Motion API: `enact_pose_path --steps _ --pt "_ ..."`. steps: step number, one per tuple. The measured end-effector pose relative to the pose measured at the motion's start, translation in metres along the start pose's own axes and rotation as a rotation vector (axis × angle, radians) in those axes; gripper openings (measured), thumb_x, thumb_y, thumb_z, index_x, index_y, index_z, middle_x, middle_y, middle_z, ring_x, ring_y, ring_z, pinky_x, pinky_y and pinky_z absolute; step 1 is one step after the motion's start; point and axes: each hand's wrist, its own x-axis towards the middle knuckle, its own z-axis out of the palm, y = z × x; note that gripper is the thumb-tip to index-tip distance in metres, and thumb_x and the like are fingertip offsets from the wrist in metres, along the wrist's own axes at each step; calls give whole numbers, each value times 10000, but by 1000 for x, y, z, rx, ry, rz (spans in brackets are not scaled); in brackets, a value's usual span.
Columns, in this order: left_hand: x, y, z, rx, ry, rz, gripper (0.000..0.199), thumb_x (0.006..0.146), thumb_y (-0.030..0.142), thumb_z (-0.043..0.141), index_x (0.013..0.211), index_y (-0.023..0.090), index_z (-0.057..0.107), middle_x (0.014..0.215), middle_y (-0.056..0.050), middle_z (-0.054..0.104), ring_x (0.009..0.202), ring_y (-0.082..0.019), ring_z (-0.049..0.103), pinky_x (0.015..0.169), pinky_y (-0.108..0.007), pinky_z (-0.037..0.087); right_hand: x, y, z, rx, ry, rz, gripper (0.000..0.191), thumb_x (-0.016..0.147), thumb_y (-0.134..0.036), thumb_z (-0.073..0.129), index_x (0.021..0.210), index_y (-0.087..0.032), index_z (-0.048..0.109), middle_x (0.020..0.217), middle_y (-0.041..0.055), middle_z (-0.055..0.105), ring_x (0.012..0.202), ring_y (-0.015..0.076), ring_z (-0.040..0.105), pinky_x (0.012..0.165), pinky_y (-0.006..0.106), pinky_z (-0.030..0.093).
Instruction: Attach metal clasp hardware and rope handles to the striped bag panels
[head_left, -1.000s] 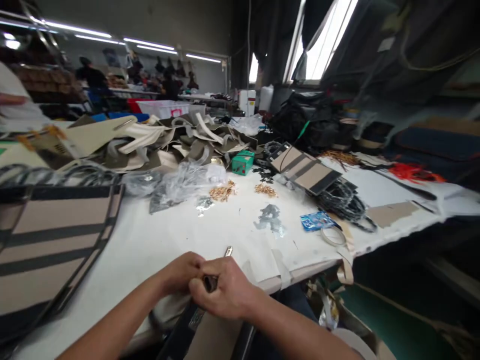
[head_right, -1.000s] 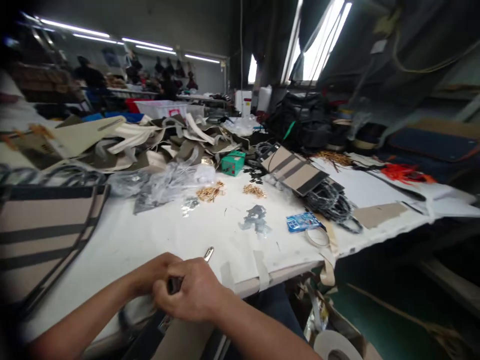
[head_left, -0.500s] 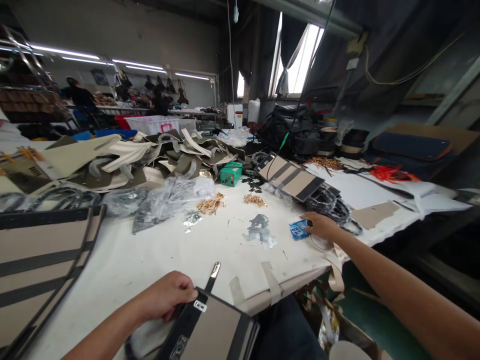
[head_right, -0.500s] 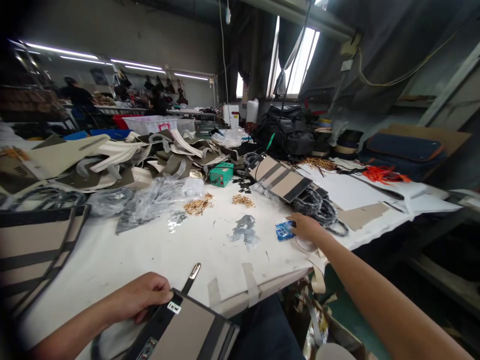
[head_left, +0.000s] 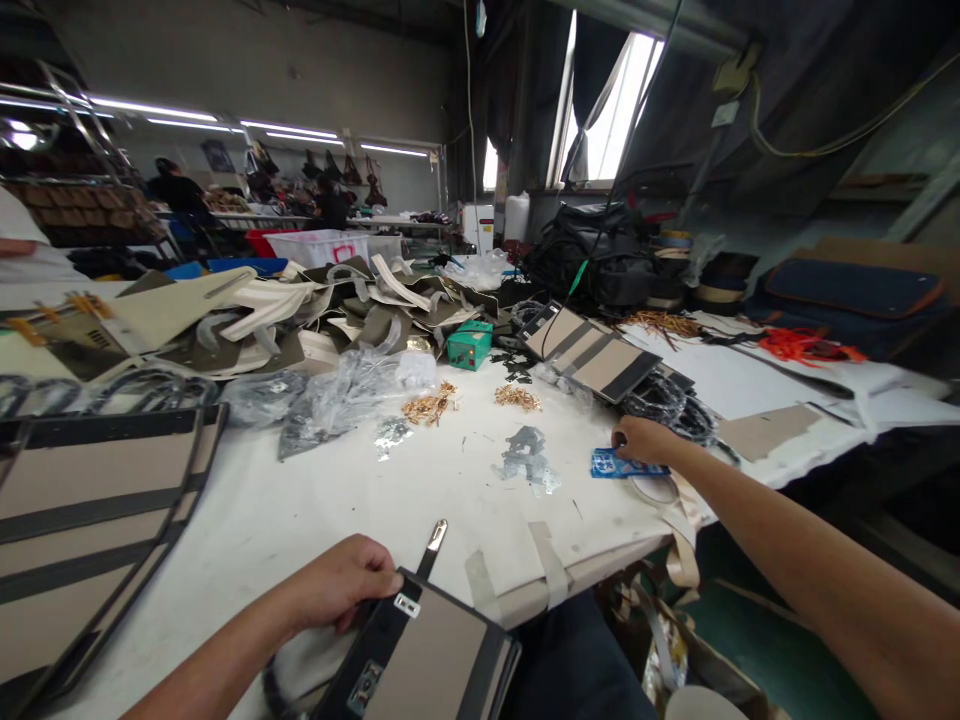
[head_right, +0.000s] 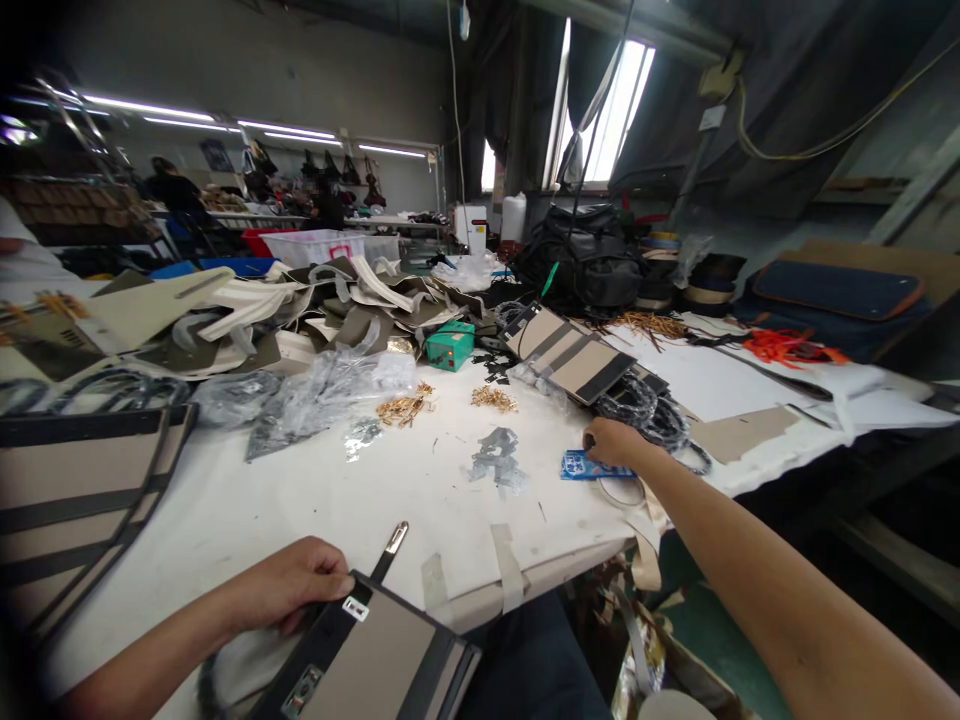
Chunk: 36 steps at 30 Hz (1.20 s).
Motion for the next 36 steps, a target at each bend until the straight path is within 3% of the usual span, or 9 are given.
enact_pose_path --steps 3,8,11,17,23,29,36 --pt "-1 0 1 -17 6 11 655 544 823 683 662 189 570 519 38 512 405 -109 404 415 -253 280 -4 -7 -8 124 45 7 128 677 -234 771 786 -185 726 869 82 739 743 216 676 652 267 466" --pt "0 -3 0 -14 21 26 612 581 779 692 673 185 580 540 38 525 403 -105 400 407 -250 287 -22 -26 -29 446 28 34 224 772 -382 716 857 -194 629 485 -34 548 423 138 492 455 244 371" --pt "4 -9 -1 -8 16 40 615 584 780 690 683 183 582 533 40 513 396 -111 409 394 -250 282 -40 -44 -31 671 56 19 302 772 -439 726 899 -204 583 482 -71 501 405 109 433 421 224 329" --pt "7 -13 -1 -4 21 47 669 556 821 685 699 174 591 536 38 511 401 -110 423 397 -243 288 -76 -83 2 1104 113 14 508 702 -461 824 1051 -197 566 620 -74 539 477 98 463 437 219 387" --pt "8 -14 -1 -3 1 31 729 522 870 680 699 168 593 527 40 505 390 -97 411 392 -241 271 -99 -108 38 1368 100 74 393 710 -420 830 845 -206 530 528 -74 515 450 92 466 425 203 402" --pt "10 -16 -2 -6 6 15 733 521 882 689 677 177 559 498 41 496 388 -93 408 396 -232 251 -100 -119 59 1519 44 125 387 676 -370 868 781 -202 535 490 -56 526 417 91 453 386 194 390" --pt "9 -13 -4 11 -22 7 686 607 842 692 701 175 562 482 44 496 380 -81 389 410 -229 185 -90 -114 78 1653 -22 217 280 727 -241 795 801 -205 528 492 -64 509 409 89 450 362 168 356"
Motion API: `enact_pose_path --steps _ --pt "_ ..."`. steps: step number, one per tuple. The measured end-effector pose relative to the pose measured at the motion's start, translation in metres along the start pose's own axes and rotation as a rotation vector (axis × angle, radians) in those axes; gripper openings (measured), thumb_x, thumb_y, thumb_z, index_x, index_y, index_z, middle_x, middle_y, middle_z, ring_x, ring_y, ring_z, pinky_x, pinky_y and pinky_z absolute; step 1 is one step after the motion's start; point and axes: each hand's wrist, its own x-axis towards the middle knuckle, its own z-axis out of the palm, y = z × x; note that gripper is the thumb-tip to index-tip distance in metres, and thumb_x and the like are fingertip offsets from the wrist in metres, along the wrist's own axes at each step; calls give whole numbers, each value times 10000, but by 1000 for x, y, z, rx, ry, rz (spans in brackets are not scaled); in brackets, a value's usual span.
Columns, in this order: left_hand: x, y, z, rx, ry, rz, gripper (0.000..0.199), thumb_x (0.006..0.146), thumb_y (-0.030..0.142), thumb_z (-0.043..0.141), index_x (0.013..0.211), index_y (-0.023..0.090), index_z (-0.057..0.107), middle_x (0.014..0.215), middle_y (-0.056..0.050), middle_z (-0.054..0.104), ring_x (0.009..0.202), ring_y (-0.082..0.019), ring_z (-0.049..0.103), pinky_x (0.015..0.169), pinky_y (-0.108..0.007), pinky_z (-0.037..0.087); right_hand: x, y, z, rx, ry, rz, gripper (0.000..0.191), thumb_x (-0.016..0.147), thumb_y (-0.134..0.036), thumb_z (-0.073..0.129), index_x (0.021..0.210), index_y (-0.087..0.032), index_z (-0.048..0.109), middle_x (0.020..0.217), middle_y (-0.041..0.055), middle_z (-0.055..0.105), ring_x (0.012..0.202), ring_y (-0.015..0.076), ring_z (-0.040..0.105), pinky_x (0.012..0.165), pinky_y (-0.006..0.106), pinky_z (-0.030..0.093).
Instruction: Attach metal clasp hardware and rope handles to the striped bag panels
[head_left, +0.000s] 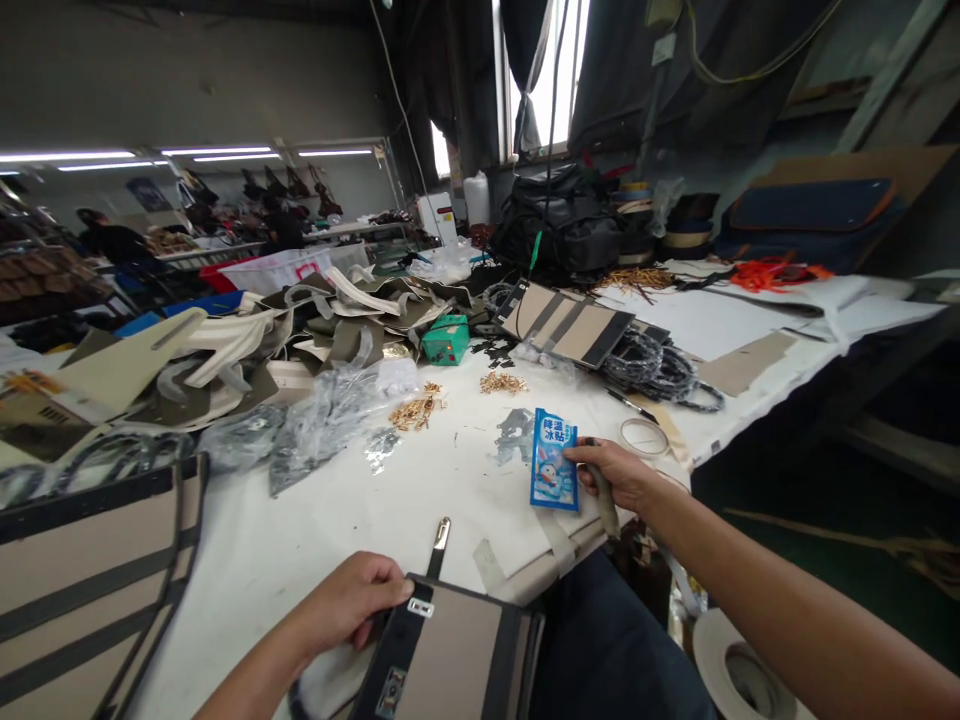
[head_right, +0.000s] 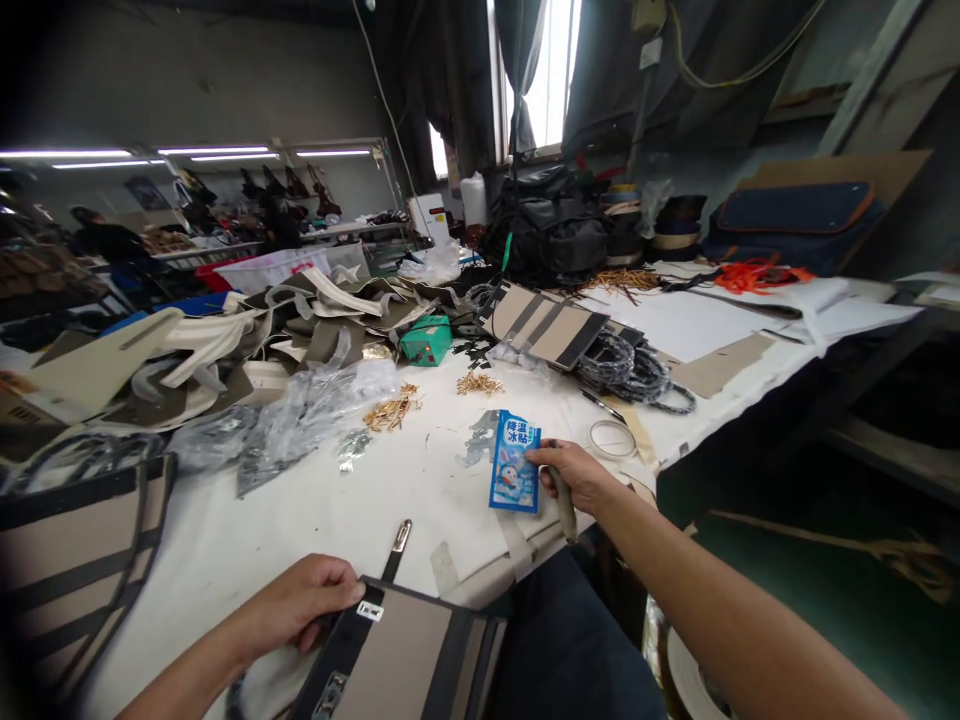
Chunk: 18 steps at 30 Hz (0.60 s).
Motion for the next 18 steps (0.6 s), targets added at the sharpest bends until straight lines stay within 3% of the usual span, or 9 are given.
enact_pose_path --steps 9,18 --pt "0 3 -1 -4 -13 -22 702 611 853 695 722 168 590 498 34 524 389 -84 393 419 -229 176 5 3 -1 -6 -11 46 174 757 -183 717 772 -193 544 462 -38 522 395 99 450 366 172 369" --pt "-1 5 -2 -10 -13 -36 696 608 841 711 740 164 617 520 32 544 397 -88 403 421 -229 193 3 2 -2 -19 -14 41 196 744 -200 726 781 -201 533 479 -48 513 404 95 448 369 171 355"
